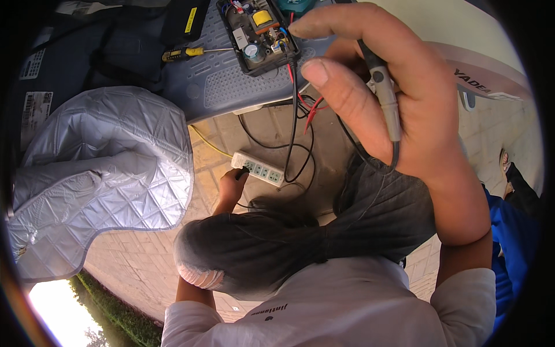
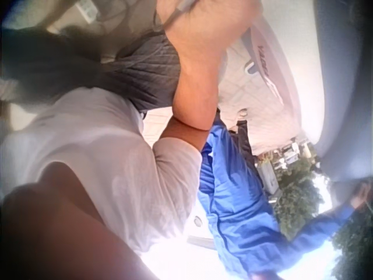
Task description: The person repairs an electronic device, likely a battery charger, by opening the casing, using a multimeter to test components, and manipulating internal wires. They then reassemble the device and move the power strip.
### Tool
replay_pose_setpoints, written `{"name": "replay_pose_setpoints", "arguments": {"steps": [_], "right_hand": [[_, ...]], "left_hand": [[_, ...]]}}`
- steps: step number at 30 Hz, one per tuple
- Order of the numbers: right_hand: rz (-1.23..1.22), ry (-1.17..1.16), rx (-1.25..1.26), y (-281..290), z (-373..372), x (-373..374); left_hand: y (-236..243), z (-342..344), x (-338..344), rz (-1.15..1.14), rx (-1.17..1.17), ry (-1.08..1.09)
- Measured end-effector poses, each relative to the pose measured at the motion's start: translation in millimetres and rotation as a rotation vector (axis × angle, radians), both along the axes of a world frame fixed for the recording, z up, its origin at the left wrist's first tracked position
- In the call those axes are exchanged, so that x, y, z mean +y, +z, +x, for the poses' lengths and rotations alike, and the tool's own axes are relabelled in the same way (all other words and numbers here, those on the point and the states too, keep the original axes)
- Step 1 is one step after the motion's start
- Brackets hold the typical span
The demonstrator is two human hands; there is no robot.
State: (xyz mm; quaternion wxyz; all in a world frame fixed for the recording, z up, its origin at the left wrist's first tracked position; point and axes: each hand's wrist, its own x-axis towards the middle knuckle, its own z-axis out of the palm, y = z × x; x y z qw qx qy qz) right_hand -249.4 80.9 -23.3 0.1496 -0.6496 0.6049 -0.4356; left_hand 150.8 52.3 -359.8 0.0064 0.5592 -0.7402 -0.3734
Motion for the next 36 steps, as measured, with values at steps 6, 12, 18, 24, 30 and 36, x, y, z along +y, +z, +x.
{"name": "replay_pose_setpoints", "arguments": {"steps": [6, 12, 18, 24, 30, 36], "right_hand": [[0.001, 0.086, 0.011, 2, 9, -14], [0.007, 0.124, 0.027, -3, 7, -20], [0.044, 0.143, -0.051, -3, 8, -25], [0.056, 0.166, -0.036, -10, 9, -31], [0.024, 0.171, -0.002, -12, 14, -40], [0.013, 0.188, 0.047, -16, 18, -38]], "left_hand": [[11, 5, 8, -0.204, -0.180, -0.126], [12, -2, 1, -0.124, -0.334, -0.168], [10, -21, -11, -0.079, -0.402, -0.220], [31, -54, -36, 0.157, -0.574, -0.333], [8, -51, -30, 0.174, -0.505, -0.211], [20, -54, -26, 0.162, -0.549, -0.238]]}}
